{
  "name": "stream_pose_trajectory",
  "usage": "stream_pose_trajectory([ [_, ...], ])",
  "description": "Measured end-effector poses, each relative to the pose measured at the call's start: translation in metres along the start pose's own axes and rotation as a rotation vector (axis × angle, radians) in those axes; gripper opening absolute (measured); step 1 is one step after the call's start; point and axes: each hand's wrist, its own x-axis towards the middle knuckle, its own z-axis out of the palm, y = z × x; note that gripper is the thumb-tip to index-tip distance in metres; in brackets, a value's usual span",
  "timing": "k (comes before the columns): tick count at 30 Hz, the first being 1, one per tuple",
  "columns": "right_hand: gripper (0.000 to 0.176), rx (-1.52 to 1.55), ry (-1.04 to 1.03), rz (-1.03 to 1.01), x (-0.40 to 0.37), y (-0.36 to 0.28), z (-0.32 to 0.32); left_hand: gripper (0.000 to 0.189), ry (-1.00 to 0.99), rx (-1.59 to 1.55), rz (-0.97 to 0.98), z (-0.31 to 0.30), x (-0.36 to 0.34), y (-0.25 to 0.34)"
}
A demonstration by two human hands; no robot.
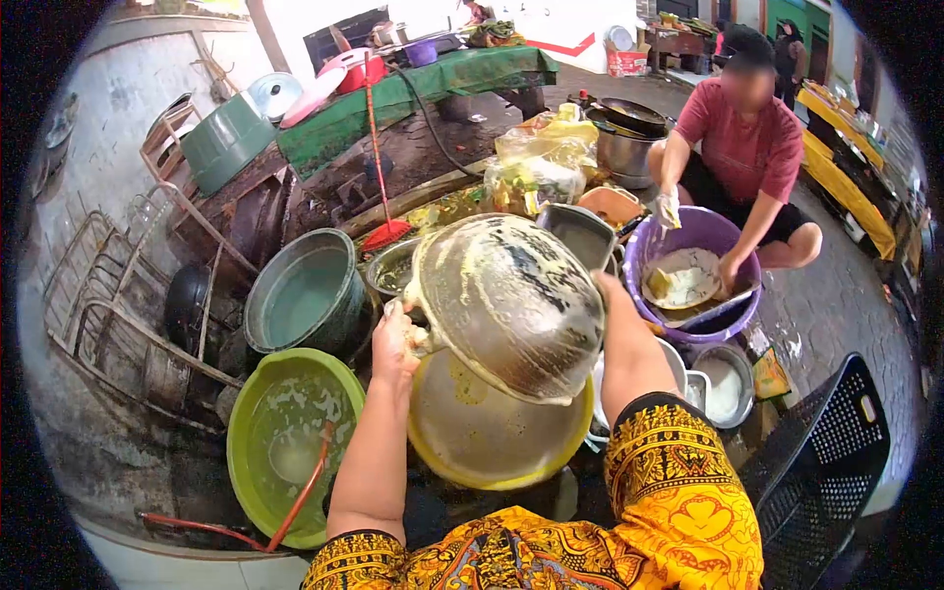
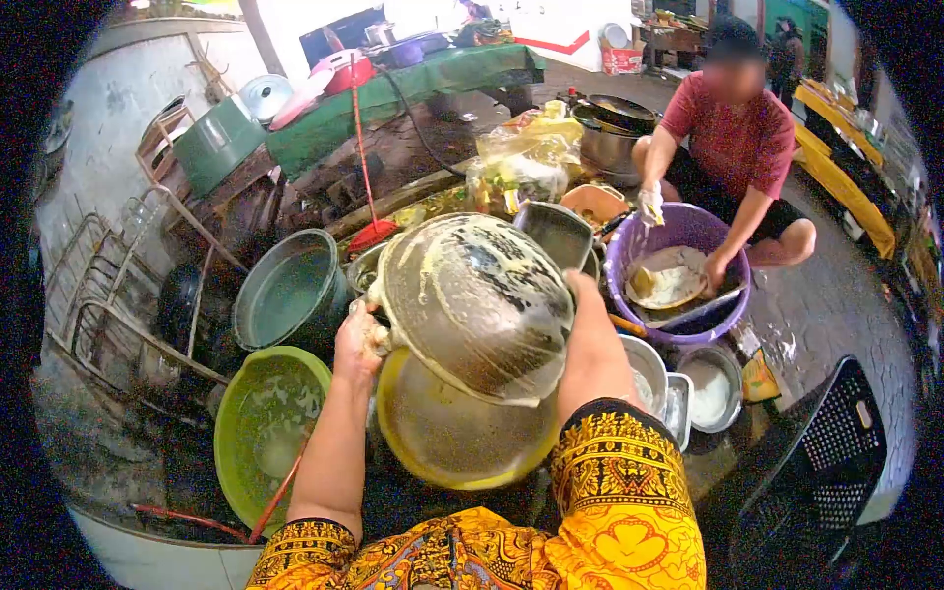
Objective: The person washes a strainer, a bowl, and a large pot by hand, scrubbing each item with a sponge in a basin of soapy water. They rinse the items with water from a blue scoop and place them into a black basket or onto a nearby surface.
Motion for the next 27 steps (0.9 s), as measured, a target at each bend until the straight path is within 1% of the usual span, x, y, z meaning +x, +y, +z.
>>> stream_pose_trajectory([
  [2, 0.050, 0.024, -0.144, 0.066, -0.044, 0.020, 0.007, 0.020, -0.093, -0.072, -0.027, -0.006, 0.009, -0.009],
  [4, 0.046, 0.041, -0.231, 0.078, -0.076, 0.022, 0.008, 0.022, -0.014, -0.061, -0.011, 0.009, 0.001, -0.005],
  [5, 0.044, 0.043, -0.264, 0.079, -0.089, 0.020, 0.004, 0.022, -0.041, -0.049, -0.026, 0.018, -0.007, -0.002],
  [6, 0.042, 0.039, -0.298, 0.074, -0.099, 0.013, -0.002, 0.022, -0.043, -0.059, -0.036, 0.025, -0.010, 0.001],
  [8, 0.037, 0.010, -0.377, 0.074, -0.115, -0.010, -0.025, 0.029, -0.174, -0.021, 0.018, 0.036, -0.018, 0.002],
  [9, 0.036, -0.001, -0.421, 0.077, -0.122, -0.026, -0.037, 0.024, -0.180, -0.041, 0.016, 0.038, -0.017, 0.001],
  [10, 0.034, -0.021, -0.466, 0.118, -0.132, -0.044, -0.052, 0.020, -0.184, -0.061, 0.005, 0.038, -0.015, 0.000],
  [12, 0.030, -0.071, -0.559, 0.251, -0.153, -0.078, -0.084, 0.023, -0.244, -0.091, 0.017, 0.042, -0.015, 0.004],
  [14, 0.038, -0.124, -0.725, 0.425, -0.171, -0.109, -0.115, 0.027, -0.209, -0.037, -0.003, 0.063, -0.037, 0.021],
  [15, 0.043, -0.160, -0.811, 0.507, -0.181, -0.124, -0.130, 0.029, -0.176, 0.018, 0.052, 0.072, -0.043, 0.029],
  [16, 0.041, -0.172, -0.643, 0.518, -0.213, -0.142, -0.140, 0.031, -0.142, 0.074, 0.111, 0.078, -0.049, 0.035],
  [17, 0.040, -0.282, -0.644, 0.448, -0.225, -0.139, -0.151, 0.030, -0.124, 0.092, 0.133, 0.080, -0.050, 0.042],
  [18, 0.042, -0.421, -0.569, 0.435, -0.252, -0.145, -0.157, 0.029, -0.109, 0.110, 0.163, 0.089, -0.056, 0.053],
  [19, 0.042, -0.373, -0.609, 0.447, -0.247, -0.120, -0.174, 0.028, -0.049, 0.186, 0.217, 0.098, -0.065, 0.061],
  [20, 0.043, -0.326, -0.647, 0.454, -0.245, -0.097, -0.189, 0.027, -0.048, 0.227, 0.200, 0.104, -0.073, 0.070],
  [21, 0.044, -0.332, -0.600, 0.469, -0.277, -0.099, -0.190, 0.026, -0.126, 0.286, 0.209, 0.097, -0.073, 0.073],
  [22, 0.045, -0.305, -0.491, 0.469, -0.299, -0.089, -0.194, 0.025, -0.205, 0.345, 0.219, 0.091, -0.073, 0.074],
  [23, 0.043, -0.318, -0.410, 0.419, -0.302, -0.060, -0.202, 0.025, -0.214, 0.343, 0.217, 0.096, -0.080, 0.073],
  [24, 0.041, -0.329, -0.330, 0.372, -0.300, -0.024, -0.211, 0.024, -0.204, 0.496, 0.267, 0.103, -0.091, 0.072],
  [25, 0.044, -0.286, -0.294, 0.280, -0.305, 0.005, -0.217, 0.023, -0.192, 0.650, 0.316, 0.110, -0.101, 0.072],
  [26, 0.049, -0.244, -0.261, 0.186, -0.314, 0.023, -0.218, 0.020, -0.248, 0.675, 0.321, 0.115, -0.109, 0.071],
  [27, 0.049, -0.240, -0.264, 0.187, -0.312, 0.031, -0.221, 0.020, -0.248, 0.680, 0.319, 0.116, -0.111, 0.069],
])
